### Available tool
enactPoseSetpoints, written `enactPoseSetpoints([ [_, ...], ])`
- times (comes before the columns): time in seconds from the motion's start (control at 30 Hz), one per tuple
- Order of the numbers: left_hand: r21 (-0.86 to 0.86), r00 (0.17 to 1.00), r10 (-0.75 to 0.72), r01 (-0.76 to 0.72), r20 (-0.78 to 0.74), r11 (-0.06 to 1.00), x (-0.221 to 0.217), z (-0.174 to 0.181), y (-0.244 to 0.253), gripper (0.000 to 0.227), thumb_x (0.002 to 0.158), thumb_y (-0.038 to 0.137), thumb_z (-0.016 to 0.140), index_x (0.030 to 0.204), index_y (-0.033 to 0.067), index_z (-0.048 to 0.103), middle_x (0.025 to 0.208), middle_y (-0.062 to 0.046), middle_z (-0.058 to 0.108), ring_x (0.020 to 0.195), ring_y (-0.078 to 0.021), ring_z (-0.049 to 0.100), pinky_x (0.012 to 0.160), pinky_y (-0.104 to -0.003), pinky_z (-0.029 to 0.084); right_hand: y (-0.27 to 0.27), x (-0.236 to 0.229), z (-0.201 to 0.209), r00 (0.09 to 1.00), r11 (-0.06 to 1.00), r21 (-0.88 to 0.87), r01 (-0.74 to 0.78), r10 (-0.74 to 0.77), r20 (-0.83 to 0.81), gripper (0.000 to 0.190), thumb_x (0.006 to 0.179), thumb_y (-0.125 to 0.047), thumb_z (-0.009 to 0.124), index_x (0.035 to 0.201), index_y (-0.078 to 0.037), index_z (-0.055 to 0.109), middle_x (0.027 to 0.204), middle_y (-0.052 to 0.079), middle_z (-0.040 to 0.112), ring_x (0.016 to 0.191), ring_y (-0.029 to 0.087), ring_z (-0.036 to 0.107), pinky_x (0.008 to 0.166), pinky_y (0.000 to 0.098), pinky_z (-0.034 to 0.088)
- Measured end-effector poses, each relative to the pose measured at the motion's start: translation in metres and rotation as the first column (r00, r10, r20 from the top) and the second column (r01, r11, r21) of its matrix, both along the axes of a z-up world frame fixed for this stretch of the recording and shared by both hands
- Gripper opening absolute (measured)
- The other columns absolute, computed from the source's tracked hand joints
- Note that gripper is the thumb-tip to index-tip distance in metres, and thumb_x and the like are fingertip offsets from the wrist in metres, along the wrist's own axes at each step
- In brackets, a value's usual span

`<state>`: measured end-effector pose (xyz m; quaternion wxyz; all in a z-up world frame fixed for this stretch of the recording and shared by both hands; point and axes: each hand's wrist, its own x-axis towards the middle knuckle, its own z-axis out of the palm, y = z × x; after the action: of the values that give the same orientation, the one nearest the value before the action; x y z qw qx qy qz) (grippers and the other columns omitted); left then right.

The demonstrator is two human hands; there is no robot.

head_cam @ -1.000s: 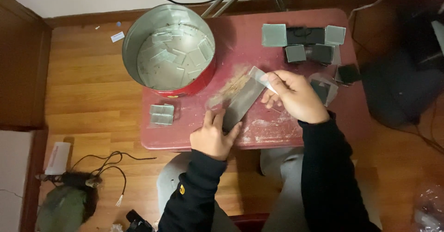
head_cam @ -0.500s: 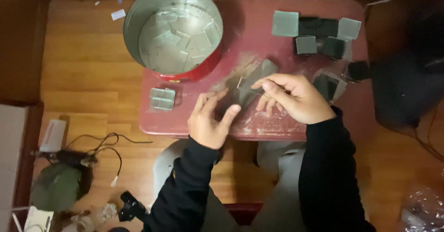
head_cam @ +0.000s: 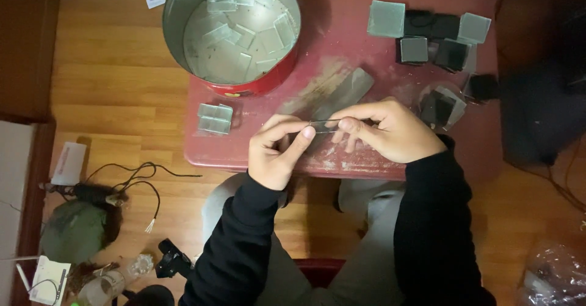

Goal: Sanding the edges of small glass squares using a manual sanding block on a low table.

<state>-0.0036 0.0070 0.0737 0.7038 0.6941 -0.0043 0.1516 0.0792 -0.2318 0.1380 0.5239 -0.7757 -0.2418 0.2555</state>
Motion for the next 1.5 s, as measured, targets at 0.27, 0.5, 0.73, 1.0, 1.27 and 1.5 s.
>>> enactPoseSetpoints([
  [0.27, -0.052, 1.000, -0.018, 0.017, -0.009, 0.999, -0.001, -0.001, 0.001, 0.009, 0.100, 0.014, 0.090, 0.109, 0.0124, 0.092, 0.097, -0.002, 0.081, 0.061, 0.0019, 0.041, 0.056, -0.017, 0.041, -0.003, 0.000, -0.002, 1.000, 1.000, -0.029, 0.008, -0.008, -0.002, 0.032, 0.112, -0.024, 0.065, 0.132, -0.009, 0.084, 0.103, 0.018, 0.091, 0.083, 0.027, 0.090, 0.076, 0.0410, 0.070],
  [0.5, -0.294, 0.976, -0.205, 0.174, -0.075, 0.940, 0.000, 0.007, 0.003, 0.011, 0.103, 0.012, 0.086, 0.099, 0.0020, 0.089, 0.078, -0.003, 0.070, 0.076, -0.0039, 0.050, 0.071, -0.019, 0.046, -0.001, -0.001, 0.010, 1.000, 0.999, -0.046, 0.007, -0.008, -0.018, 0.031, 0.110, -0.025, 0.067, 0.130, -0.009, 0.085, 0.100, 0.018, 0.091, 0.086, 0.028, 0.090, 0.079, 0.0435, 0.071],
  [0.73, -0.371, 0.973, -0.192, 0.131, -0.131, 0.919, -0.003, -0.009, 0.008, 0.020, 0.106, 0.017, 0.083, 0.098, -0.0006, 0.089, 0.091, -0.011, 0.081, 0.088, -0.0098, 0.063, 0.086, -0.029, 0.057, -0.005, -0.001, 0.005, 0.999, 0.999, -0.025, -0.026, 0.026, 0.022, 0.030, 0.111, -0.024, 0.067, 0.127, -0.008, 0.085, 0.094, 0.014, 0.092, 0.085, 0.026, 0.091, 0.077, 0.0406, 0.073],
  [1.0, -0.361, 0.937, -0.342, 0.297, -0.067, 0.884, 0.000, -0.046, 0.015, 0.017, 0.097, 0.010, 0.091, 0.087, -0.0003, 0.082, 0.088, -0.015, 0.076, 0.086, -0.0179, 0.065, 0.081, -0.032, 0.053, -0.009, 0.001, 0.006, 0.992, 0.991, 0.050, -0.125, 0.126, -0.013, 0.030, 0.110, -0.025, 0.067, 0.123, -0.010, 0.089, 0.086, 0.013, 0.093, 0.081, 0.026, 0.091, 0.072, 0.0394, 0.072],
  [1.27, -0.468, 0.910, -0.409, 0.334, -0.065, 0.818, 0.003, -0.063, 0.017, 0.016, 0.097, 0.011, 0.091, 0.095, -0.0009, 0.080, 0.091, -0.018, 0.075, 0.077, -0.0141, 0.061, 0.069, -0.025, 0.046, -0.009, -0.002, 0.007, 0.985, 0.982, 0.081, -0.170, 0.171, -0.011, 0.029, 0.109, -0.026, 0.069, 0.122, -0.012, 0.091, 0.085, 0.010, 0.093, 0.079, 0.022, 0.089, 0.071, 0.0333, 0.071],
  [1.5, -0.468, 0.877, -0.476, 0.394, -0.067, 0.791, 0.000, -0.073, 0.024, 0.036, 0.092, 0.018, 0.095, 0.110, -0.0075, 0.076, 0.099, -0.018, 0.072, 0.078, -0.0111, 0.063, 0.070, -0.024, 0.051, -0.008, -0.002, 0.005, 0.985, 0.984, 0.086, -0.158, 0.163, -0.052, 0.027, 0.108, -0.022, 0.070, 0.118, -0.009, 0.092, 0.084, 0.013, 0.092, 0.078, 0.024, 0.091, 0.072, 0.0337, 0.071],
])
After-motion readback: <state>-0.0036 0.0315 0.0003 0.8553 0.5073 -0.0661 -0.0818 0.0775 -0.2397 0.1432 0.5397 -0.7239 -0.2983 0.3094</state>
